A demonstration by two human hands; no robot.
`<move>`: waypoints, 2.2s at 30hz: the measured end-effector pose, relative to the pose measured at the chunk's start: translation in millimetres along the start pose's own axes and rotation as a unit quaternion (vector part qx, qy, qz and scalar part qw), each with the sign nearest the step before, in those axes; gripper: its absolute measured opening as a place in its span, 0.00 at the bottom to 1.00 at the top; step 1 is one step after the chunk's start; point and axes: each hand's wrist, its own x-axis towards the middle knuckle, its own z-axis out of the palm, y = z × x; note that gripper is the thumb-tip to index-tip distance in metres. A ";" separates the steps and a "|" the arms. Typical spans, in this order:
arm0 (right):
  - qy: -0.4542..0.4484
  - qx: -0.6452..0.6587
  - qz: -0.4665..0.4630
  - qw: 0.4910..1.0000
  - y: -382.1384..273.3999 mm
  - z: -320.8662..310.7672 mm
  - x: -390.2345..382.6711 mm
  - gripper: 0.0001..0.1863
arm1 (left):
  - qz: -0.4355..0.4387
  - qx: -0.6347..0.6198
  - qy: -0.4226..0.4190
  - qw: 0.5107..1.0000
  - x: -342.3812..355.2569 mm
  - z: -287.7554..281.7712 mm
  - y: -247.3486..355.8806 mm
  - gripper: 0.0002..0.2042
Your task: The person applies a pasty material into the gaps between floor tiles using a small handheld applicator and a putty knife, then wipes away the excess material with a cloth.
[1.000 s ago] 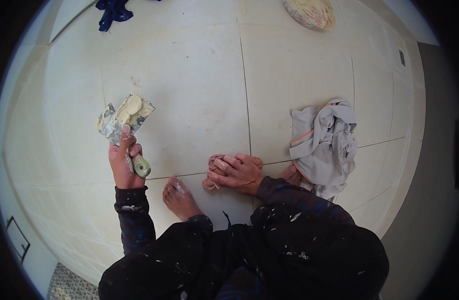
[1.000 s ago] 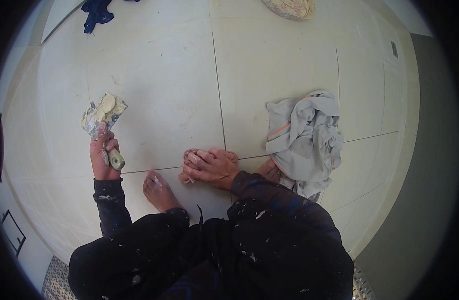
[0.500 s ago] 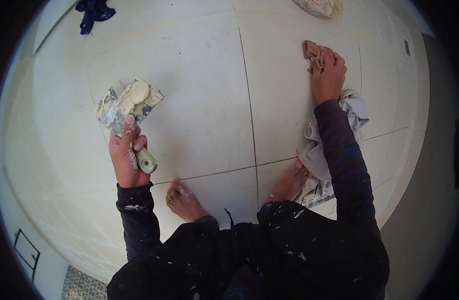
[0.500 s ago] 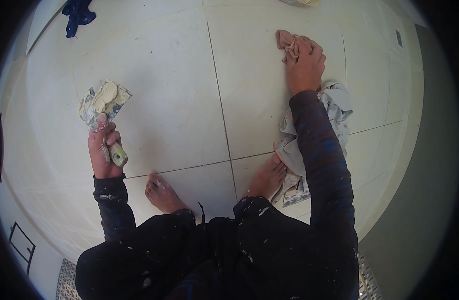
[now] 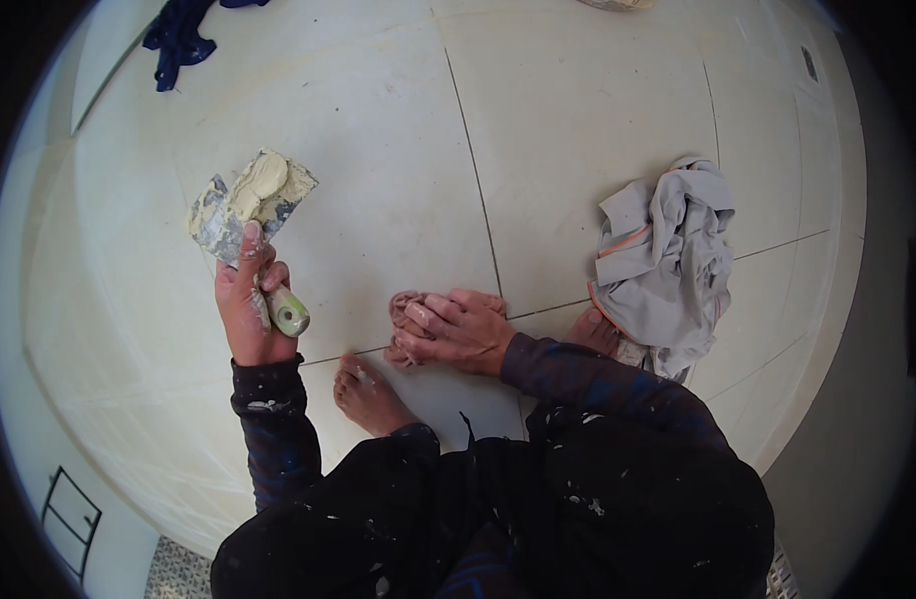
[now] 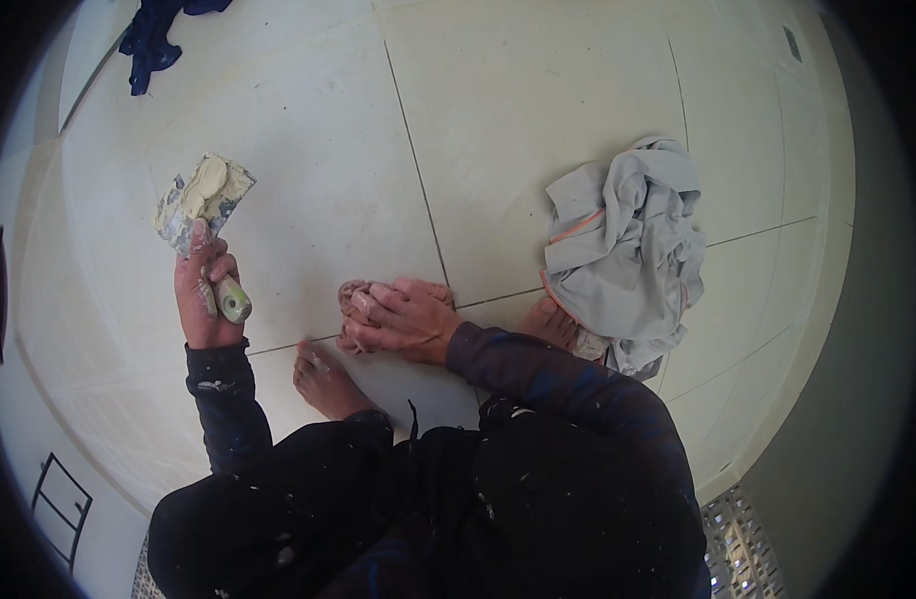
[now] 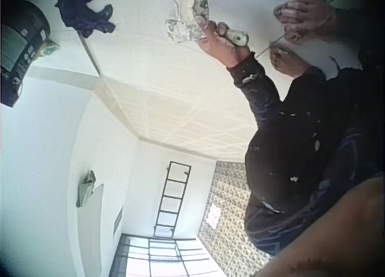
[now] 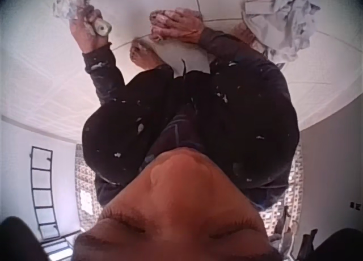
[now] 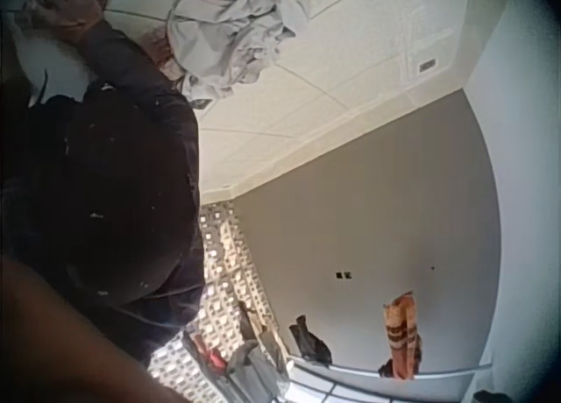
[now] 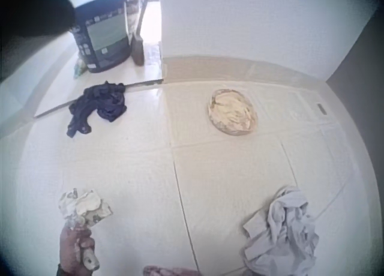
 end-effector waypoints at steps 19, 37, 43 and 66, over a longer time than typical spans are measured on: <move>-0.118 -0.023 0.188 0.975 36.0 -83.7 -35.8 0.13 | -0.030 0.012 -0.007 0.999 -2.0 6.0 8.8 0.14; -0.256 0.146 -0.033 0.955 -28.5 -49.7 -77.2 0.12 | -0.021 -0.067 -0.083 0.994 13.0 -13.4 -3.1 0.14; -0.157 0.004 0.200 0.967 40.6 -119.6 -96.0 0.14 | -0.028 -0.047 -0.102 0.993 12.3 -14.0 -4.2 0.14; 0.122 0.216 0.519 0.818 25.1 -176.3 91.0 0.27 | -0.150 -0.050 -0.120 0.980 11.4 -10.6 19.5 0.15</move>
